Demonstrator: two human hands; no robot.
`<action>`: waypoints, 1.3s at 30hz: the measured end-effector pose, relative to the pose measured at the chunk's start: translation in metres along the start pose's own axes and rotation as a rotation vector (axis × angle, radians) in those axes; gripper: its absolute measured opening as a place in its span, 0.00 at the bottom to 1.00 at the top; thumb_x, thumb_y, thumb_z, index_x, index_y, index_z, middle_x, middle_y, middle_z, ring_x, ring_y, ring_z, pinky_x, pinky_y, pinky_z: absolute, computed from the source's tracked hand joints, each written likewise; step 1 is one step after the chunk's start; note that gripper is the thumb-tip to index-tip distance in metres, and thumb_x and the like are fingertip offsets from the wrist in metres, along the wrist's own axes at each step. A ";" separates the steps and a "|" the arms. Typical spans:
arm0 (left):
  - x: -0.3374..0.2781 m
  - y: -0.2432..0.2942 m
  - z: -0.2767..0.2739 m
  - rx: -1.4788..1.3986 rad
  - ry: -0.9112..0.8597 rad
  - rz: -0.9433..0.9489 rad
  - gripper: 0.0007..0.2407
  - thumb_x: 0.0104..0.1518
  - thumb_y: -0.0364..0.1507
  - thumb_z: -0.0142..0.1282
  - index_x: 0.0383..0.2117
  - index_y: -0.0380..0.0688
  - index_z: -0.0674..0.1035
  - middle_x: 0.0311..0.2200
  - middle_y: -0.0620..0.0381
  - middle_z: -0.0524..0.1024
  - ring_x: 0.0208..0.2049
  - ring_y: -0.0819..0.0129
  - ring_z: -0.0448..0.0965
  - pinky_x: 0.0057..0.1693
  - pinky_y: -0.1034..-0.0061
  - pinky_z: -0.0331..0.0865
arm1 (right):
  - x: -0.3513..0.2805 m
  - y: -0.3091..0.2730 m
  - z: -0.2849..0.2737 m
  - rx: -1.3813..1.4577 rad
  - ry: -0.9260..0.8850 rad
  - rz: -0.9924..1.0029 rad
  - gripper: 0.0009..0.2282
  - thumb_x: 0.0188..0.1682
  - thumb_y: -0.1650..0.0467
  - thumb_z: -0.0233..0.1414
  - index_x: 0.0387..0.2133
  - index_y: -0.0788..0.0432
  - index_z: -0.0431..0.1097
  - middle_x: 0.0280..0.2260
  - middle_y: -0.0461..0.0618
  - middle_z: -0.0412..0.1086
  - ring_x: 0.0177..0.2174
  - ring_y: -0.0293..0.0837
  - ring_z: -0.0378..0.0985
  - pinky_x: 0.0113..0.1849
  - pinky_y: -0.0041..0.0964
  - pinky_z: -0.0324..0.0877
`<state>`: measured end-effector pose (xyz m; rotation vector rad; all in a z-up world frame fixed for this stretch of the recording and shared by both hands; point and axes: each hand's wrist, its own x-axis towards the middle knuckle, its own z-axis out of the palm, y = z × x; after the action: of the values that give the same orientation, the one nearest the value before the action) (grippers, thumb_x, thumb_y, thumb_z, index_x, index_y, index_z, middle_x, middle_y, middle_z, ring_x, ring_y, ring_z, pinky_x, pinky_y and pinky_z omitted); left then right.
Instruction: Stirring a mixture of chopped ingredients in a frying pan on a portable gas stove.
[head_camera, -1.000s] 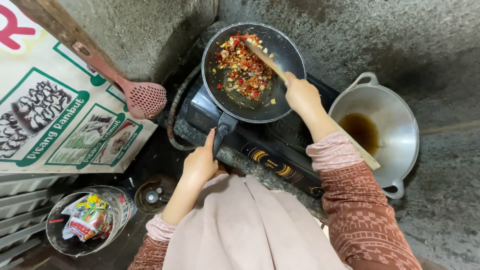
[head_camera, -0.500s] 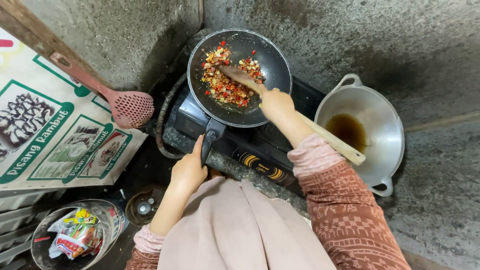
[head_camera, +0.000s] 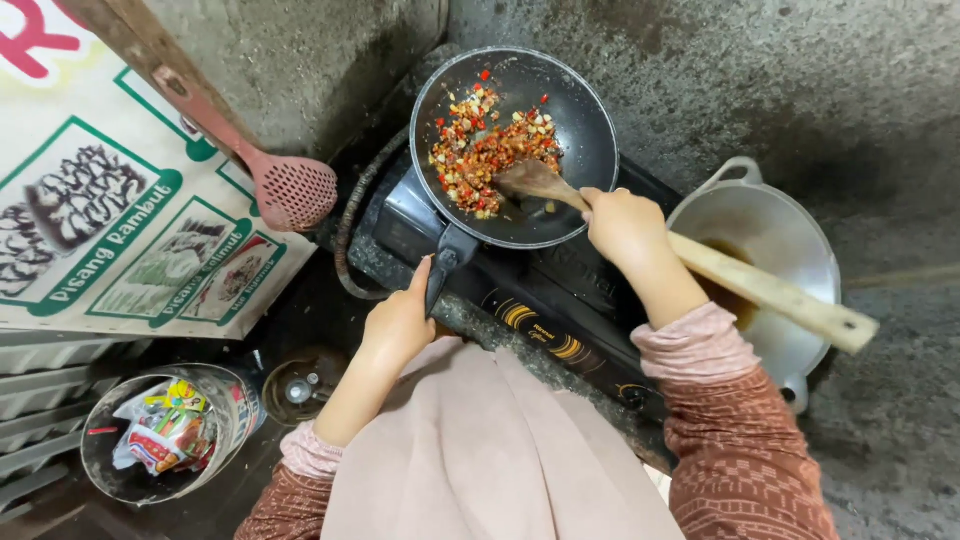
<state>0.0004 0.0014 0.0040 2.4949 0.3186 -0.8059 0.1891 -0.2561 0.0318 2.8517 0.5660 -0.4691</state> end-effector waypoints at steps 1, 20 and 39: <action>-0.001 -0.001 0.001 0.005 0.014 -0.004 0.35 0.57 0.31 0.53 0.71 0.51 0.48 0.43 0.34 0.77 0.46 0.39 0.80 0.50 0.55 0.76 | -0.007 -0.001 -0.003 0.005 0.014 -0.005 0.18 0.55 0.64 0.50 0.58 0.48 0.70 0.34 0.60 0.77 0.36 0.57 0.84 0.41 0.52 0.77; 0.008 -0.008 0.011 -0.048 0.015 -0.014 0.38 0.53 0.26 0.48 0.72 0.61 0.43 0.31 0.47 0.76 0.29 0.50 0.77 0.35 0.61 0.70 | -0.180 0.038 -0.037 0.249 -0.360 0.587 0.38 0.48 0.62 0.51 0.71 0.22 0.38 0.45 0.42 0.76 0.43 0.47 0.79 0.38 0.40 0.74; 0.008 -0.010 0.016 -0.023 0.037 0.016 0.38 0.54 0.27 0.50 0.72 0.56 0.43 0.33 0.44 0.76 0.34 0.46 0.75 0.39 0.58 0.69 | -0.158 0.113 0.253 0.471 0.386 0.287 0.50 0.27 0.73 0.67 0.71 0.34 0.58 0.46 0.47 0.80 0.33 0.51 0.83 0.49 0.34 0.73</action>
<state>-0.0048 0.0026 -0.0155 2.4899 0.3189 -0.7457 0.0280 -0.4749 -0.1355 3.4295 0.0921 0.0081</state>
